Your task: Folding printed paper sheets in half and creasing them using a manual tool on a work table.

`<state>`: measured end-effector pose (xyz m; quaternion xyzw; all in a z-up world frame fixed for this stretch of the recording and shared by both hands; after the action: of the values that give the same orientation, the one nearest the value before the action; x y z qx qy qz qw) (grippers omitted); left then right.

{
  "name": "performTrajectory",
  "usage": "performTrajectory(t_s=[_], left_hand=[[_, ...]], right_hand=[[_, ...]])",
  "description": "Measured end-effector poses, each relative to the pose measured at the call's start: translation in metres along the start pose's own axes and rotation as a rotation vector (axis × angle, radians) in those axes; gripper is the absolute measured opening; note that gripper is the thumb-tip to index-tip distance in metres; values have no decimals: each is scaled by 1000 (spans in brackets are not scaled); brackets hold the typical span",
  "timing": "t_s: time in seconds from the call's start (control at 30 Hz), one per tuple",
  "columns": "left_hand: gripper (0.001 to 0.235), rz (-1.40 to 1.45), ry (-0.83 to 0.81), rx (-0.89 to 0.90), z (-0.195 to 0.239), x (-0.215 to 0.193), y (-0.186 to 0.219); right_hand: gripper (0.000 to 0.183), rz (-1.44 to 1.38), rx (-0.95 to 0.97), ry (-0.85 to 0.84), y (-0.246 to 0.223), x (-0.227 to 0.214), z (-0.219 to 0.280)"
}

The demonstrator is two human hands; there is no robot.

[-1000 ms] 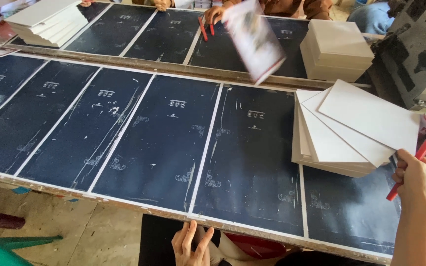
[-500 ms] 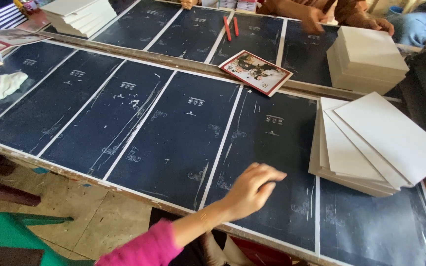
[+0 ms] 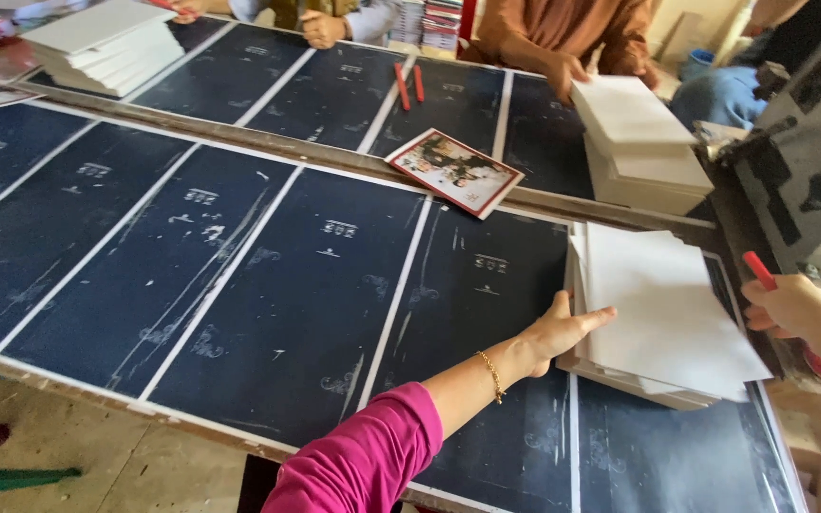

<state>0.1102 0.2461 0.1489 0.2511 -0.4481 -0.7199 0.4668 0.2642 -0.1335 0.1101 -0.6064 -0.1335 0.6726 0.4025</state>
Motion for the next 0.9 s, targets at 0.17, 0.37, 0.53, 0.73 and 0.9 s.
performTrajectory(t_s=[0.17, 0.37, 0.53, 0.73, 0.9], left_hand=[[105, -111, 92, -71, -16, 4, -7], [81, -129, 164, -2, -25, 6, -8], [69, -95, 274, 68, -19, -5, -24], [69, 183, 328, 116, 32, -72, -66], [76, 280, 403, 215, 115, -170, -91]], right_hand=[[38, -479, 248, -200, -9, 39, 60], [37, -612, 55, -207, 17, 67, 51], [28, -631, 31, -150, 41, 80, 68], [33, -808, 67, -220, -41, 144, 176], [29, -902, 20, -368, -144, 232, 248]])
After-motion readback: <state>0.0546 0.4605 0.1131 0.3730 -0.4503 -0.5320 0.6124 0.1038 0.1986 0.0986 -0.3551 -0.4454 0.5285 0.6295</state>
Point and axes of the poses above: each hand's wrist, its own z-axis away from the middle knuckle, its own x-axis out of the palm, y = z × x, the point moved 7 cm from there along -z, towards the middle knuckle, and after that the axes turned 10 degrees about -z, right-handed, at the moved point
